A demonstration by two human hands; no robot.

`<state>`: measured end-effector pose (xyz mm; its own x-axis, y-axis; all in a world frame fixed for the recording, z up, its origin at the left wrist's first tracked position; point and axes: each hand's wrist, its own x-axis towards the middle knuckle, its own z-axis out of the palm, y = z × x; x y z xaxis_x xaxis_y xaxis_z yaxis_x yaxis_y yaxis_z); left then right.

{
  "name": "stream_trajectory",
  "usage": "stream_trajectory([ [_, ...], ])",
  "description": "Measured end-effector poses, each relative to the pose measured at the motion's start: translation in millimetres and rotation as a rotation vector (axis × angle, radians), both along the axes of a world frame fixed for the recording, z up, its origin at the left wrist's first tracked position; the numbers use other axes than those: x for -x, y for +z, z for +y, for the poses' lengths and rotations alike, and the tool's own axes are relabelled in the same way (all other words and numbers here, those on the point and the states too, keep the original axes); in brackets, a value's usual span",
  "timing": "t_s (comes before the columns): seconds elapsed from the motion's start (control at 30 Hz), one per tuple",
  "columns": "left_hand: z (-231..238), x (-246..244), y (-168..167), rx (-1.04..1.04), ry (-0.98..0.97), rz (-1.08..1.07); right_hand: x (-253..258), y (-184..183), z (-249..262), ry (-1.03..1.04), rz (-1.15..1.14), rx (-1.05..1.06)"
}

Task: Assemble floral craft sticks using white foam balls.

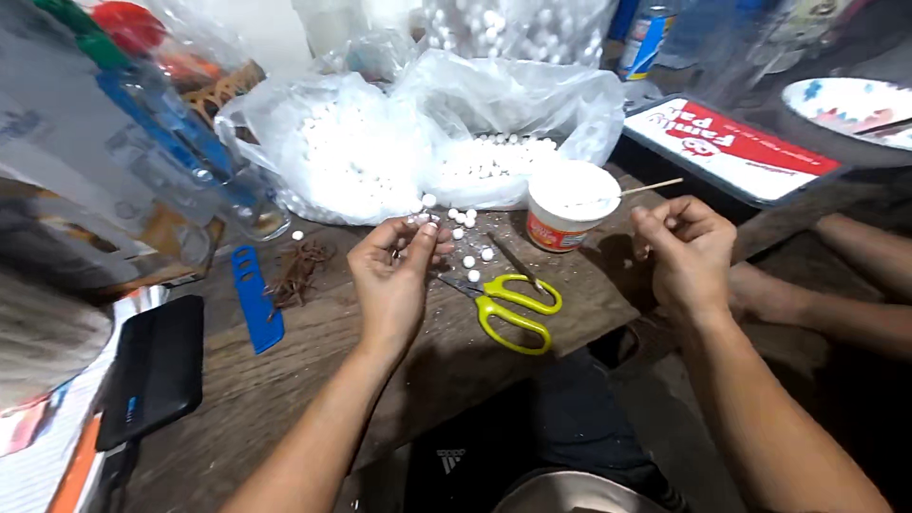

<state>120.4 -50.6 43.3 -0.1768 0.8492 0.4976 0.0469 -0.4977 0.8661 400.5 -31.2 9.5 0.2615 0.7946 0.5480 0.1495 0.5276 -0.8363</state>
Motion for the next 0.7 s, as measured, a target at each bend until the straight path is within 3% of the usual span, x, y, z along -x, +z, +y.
stream_trajectory([
  [0.1, 6, -15, 0, -0.028, -0.045, 0.052, -3, 8, 16, 0.019, 0.044, 0.034],
  [0.33, 3, -18, -11, 0.057, -0.077, 0.1, -15, 33, 8, -0.023, -0.19, -0.248],
  [0.43, -1, -18, -11, 0.063, -0.072, 0.118, -15, 45, -2, -0.013, -0.017, -0.263],
  [0.57, -3, -19, -9, 0.073, -0.057, 0.119, 9, 46, -12, 0.14, 0.246, -0.117],
  [0.7, -1, -16, -12, 0.047, -0.065, 0.144, 28, 39, -14, 0.228, 0.27, -0.09],
])
